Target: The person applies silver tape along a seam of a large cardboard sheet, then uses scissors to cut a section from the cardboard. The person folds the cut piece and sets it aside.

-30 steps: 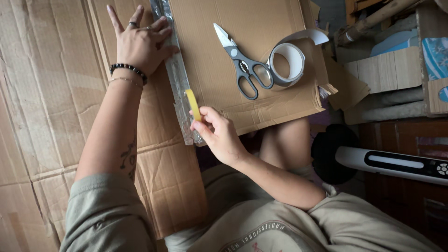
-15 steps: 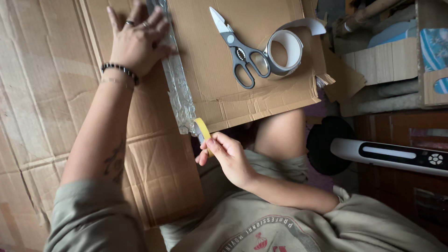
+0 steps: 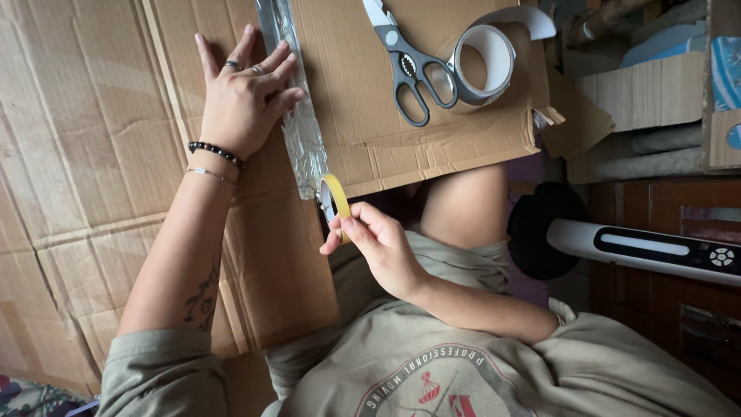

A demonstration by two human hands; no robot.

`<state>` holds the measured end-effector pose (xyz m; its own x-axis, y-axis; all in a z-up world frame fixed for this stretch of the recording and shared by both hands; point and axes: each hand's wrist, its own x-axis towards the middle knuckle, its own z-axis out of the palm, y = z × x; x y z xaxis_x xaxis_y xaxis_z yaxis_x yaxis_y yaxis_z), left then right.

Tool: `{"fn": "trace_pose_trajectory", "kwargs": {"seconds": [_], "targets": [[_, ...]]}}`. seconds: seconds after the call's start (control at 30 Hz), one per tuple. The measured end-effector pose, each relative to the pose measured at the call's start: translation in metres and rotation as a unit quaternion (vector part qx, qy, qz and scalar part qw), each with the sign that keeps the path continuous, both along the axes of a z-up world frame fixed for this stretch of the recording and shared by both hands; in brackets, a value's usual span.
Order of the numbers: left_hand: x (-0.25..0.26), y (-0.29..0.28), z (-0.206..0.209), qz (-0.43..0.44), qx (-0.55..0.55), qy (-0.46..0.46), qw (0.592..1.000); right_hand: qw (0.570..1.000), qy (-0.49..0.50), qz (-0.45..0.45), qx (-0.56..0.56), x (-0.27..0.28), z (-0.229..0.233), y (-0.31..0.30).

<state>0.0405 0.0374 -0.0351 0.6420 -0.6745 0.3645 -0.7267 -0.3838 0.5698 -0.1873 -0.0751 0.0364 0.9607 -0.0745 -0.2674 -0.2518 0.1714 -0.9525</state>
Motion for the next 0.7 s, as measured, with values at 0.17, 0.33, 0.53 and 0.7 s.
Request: {"fn": "trace_pose_trajectory", "kwargs": {"seconds": [0.17,0.33,0.53,0.7], "targets": [[-0.001,0.002,-0.007,-0.007,-0.008,-0.036,0.999,0.999,0.020,0.012,0.026,-0.003,-0.002,-0.001],[-0.001,0.004,-0.013,-0.017,-0.002,-0.043,0.999,0.998,0.036,0.008,-0.041,-0.010,0.001,0.004],[-0.003,0.007,-0.016,-0.017,-0.017,-0.065,0.998,0.996,0.042,0.037,-0.075,-0.020,0.002,0.005],[-0.004,0.008,-0.013,-0.020,-0.005,-0.049,0.999,0.995,0.060,0.040,-0.076,-0.024,-0.008,0.005]]}}
